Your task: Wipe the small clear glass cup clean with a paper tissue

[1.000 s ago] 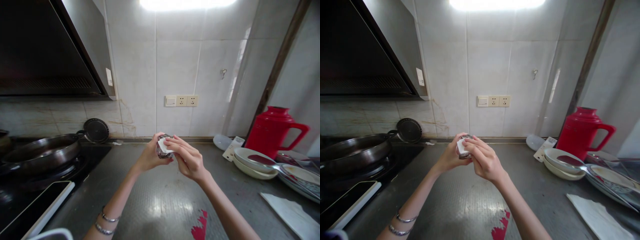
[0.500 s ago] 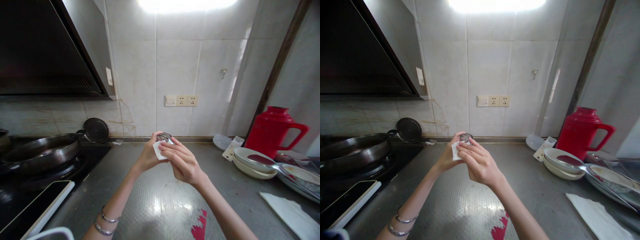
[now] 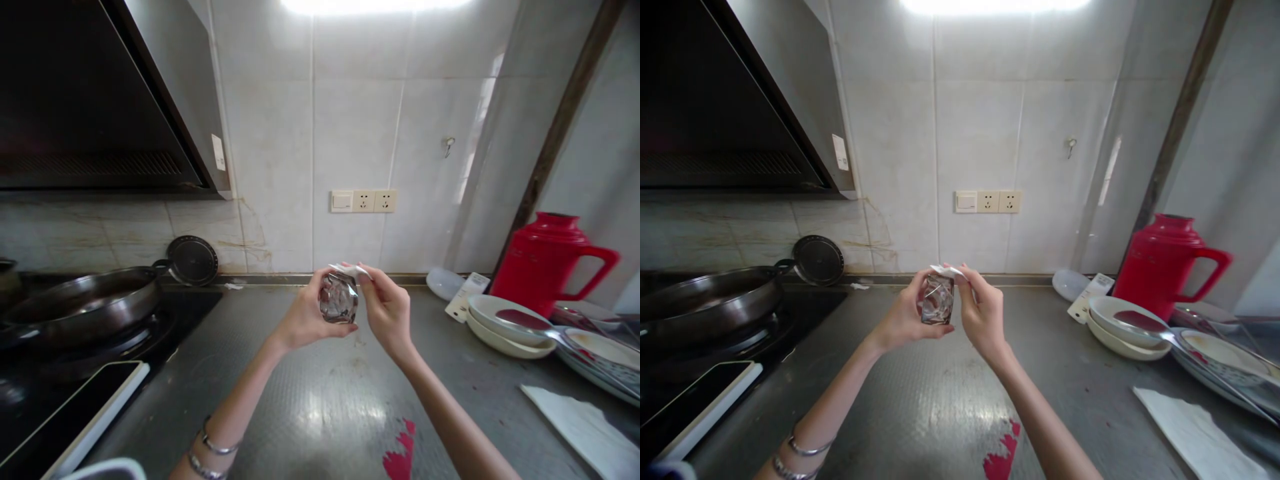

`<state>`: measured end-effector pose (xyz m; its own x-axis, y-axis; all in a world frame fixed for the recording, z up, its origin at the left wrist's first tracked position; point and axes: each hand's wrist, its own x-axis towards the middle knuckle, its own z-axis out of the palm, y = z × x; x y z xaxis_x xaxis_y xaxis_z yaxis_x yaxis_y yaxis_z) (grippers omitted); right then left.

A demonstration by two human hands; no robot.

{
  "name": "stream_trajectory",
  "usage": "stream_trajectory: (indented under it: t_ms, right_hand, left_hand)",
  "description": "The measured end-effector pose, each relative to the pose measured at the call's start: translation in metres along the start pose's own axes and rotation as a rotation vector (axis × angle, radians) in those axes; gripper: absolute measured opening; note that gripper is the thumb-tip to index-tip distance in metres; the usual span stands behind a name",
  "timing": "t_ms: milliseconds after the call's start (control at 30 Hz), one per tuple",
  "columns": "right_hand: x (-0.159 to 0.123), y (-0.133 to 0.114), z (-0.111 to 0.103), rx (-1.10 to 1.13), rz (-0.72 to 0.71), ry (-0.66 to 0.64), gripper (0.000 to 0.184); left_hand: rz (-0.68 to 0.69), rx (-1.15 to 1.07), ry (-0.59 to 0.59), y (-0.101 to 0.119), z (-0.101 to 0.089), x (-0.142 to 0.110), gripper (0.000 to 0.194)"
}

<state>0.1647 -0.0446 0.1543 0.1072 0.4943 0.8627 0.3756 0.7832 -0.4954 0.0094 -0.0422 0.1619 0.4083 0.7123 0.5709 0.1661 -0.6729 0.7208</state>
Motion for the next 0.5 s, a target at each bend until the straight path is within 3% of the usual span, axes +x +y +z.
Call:
stream_trajectory:
  t_ms: [100, 300, 500]
  right_hand:
    - [0.002, 0.0, -0.003, -0.015, 0.007, 0.044, 0.024]
    - [0.002, -0.011, -0.008, -0.003, -0.308, -0.152, 0.034]
    - [0.002, -0.014, -0.011, 0.054, -0.395, -0.239, 0.035]
  left_hand:
    - [-0.014, -0.031, -0.003, 0.006, 0.0, -0.001, 0.08]
    - [-0.014, -0.174, 0.056, 0.006, -0.003, 0.001, 0.068]
    - [-0.03, -0.171, 0.114, -0.001, -0.005, 0.004, 0.066]
